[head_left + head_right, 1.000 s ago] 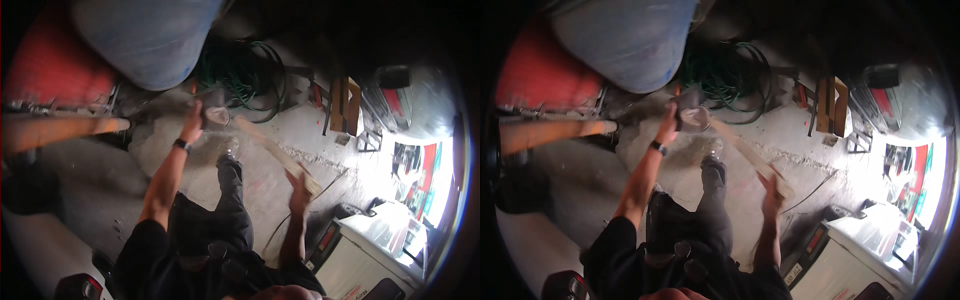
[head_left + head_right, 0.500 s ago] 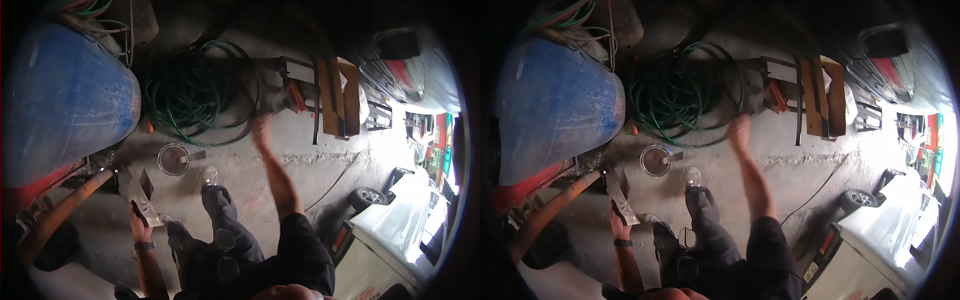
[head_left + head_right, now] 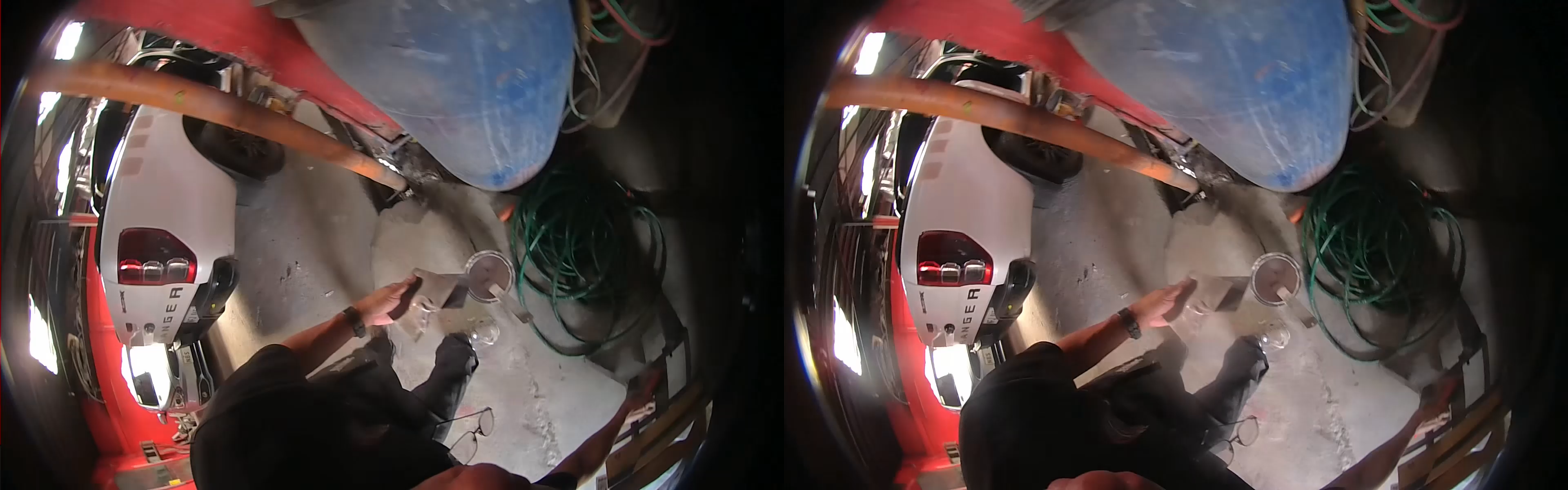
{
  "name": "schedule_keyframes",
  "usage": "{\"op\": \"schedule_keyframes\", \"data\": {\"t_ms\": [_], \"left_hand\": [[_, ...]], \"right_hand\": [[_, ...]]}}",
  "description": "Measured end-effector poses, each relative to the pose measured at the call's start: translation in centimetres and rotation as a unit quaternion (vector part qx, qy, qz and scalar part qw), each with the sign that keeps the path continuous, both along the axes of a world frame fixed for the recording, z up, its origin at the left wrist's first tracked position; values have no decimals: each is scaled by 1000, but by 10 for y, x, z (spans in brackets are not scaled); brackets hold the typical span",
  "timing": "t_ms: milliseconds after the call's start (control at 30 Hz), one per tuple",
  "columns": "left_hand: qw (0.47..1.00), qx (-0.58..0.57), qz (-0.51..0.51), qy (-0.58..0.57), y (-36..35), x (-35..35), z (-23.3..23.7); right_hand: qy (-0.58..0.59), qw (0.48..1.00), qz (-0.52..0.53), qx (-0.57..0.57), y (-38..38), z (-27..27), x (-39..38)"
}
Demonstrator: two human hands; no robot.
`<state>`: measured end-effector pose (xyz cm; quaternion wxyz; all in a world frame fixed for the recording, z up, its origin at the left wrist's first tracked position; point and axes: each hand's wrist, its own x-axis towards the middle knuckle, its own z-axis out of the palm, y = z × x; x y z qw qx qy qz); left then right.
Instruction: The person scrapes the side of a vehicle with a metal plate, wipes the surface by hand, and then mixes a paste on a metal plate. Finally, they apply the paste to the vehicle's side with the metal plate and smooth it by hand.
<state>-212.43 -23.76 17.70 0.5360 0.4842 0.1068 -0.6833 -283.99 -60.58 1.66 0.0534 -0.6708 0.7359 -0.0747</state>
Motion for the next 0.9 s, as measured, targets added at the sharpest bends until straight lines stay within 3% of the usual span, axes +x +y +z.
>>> {"op": "schedule_keyframes", "data": {"t_ms": [33, 100, 200, 267, 333, 367, 400, 433, 467, 500, 567, 600, 633, 667, 733, 833, 900], "left_hand": [[1000, 10, 4, -4, 0, 2, -6], [1000, 3, 2, 3, -10, 3, 23], [1000, -14, -6, -24, 10, 15, 48], [994, 24, -5, -105, 26, 18, 84], [970, 57, -81, -220, 48, 26, 145], [951, 78, -119, -274, 59, 30, 175], [968, 93, -71, -220, 78, 34, 187], [970, 91, -51, -219, 103, 38, 204], [972, 88, -30, -217, 127, 43, 220], [973, 85, -10, -215, 152, 47, 237], [969, 58, 24, -239, 203, 55, 257], [968, 62, 33, -240, 224, 61, 274], [968, 65, 41, -240, 244, 67, 292], [949, 12, 55, -311, 278, 71, 258], [941, -56, 122, -310, 331, 89, 187], [947, -123, 255, -151, 370, 96, 203], [935, -128, 277, -180, 389, 100, 227]], "right_hand": [[129, 967, -192, 107, 8, 23, 13], [32, 960, -263, 90, 22, 49, 51], [-159, 966, -194, -61, 82, 40, 78], [-286, 938, -184, -68, 133, 39, 112], [-453, 856, -245, 33, 190, 56, 164], [-531, 802, -272, 8, 216, 61, 194], [-567, 789, -234, 39, 247, 70, 223], [-554, 785, -265, 76, 284, 158, 303], [-726, 660, -159, 106, 305, 114, 301], [-694, 677, -164, 181, 336, 195, 367], [-700, 691, -38, 178, 379, 214, 426], [-756, 636, -94, 122, 404, 237, 472], [-743, 628, -1, 234, 423, 289, 503], [-779, 570, 29, 261, 437, 280, 524], [-742, 586, 49, 322, 464, 302, 570], [-655, 665, 85, 349, 504, 342, 613], [-619, 683, 143, 360, 533, 395, 637]]}}
